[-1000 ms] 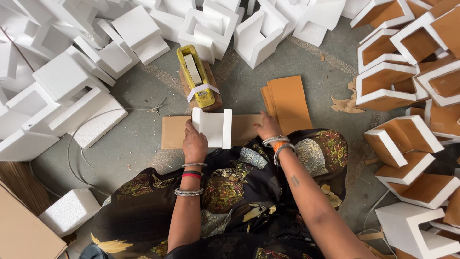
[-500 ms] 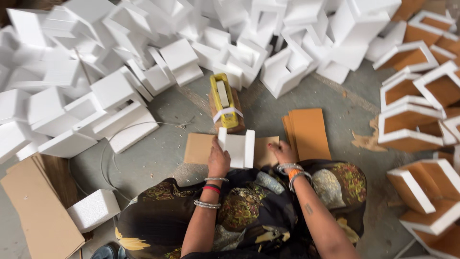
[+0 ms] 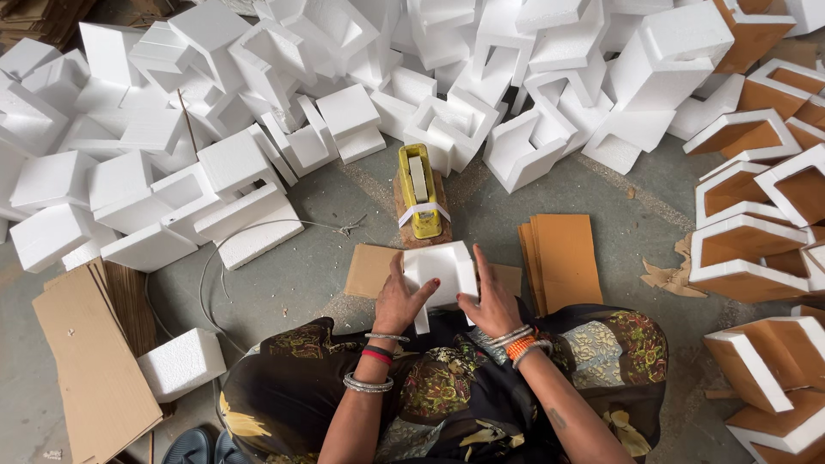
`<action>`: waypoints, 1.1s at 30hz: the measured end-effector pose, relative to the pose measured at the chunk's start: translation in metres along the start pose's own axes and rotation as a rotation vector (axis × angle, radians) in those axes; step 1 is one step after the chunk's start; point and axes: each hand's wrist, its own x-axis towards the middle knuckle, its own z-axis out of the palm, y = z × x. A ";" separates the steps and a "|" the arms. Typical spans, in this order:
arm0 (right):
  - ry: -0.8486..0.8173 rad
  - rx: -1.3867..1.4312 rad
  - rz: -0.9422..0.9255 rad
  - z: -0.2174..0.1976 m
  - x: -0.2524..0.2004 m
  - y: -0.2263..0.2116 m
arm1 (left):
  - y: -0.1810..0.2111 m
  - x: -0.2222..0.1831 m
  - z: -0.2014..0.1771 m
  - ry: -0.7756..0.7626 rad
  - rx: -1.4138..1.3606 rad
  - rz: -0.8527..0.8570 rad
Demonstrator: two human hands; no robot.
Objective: The person places white foam pieces into brown cardboard corner protectors, applying adhesive tape from a dispenser to secure the foam within the cardboard.
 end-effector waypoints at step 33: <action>-0.095 -0.100 -0.139 0.019 -0.009 0.024 | -0.010 -0.008 0.024 0.001 -0.013 0.045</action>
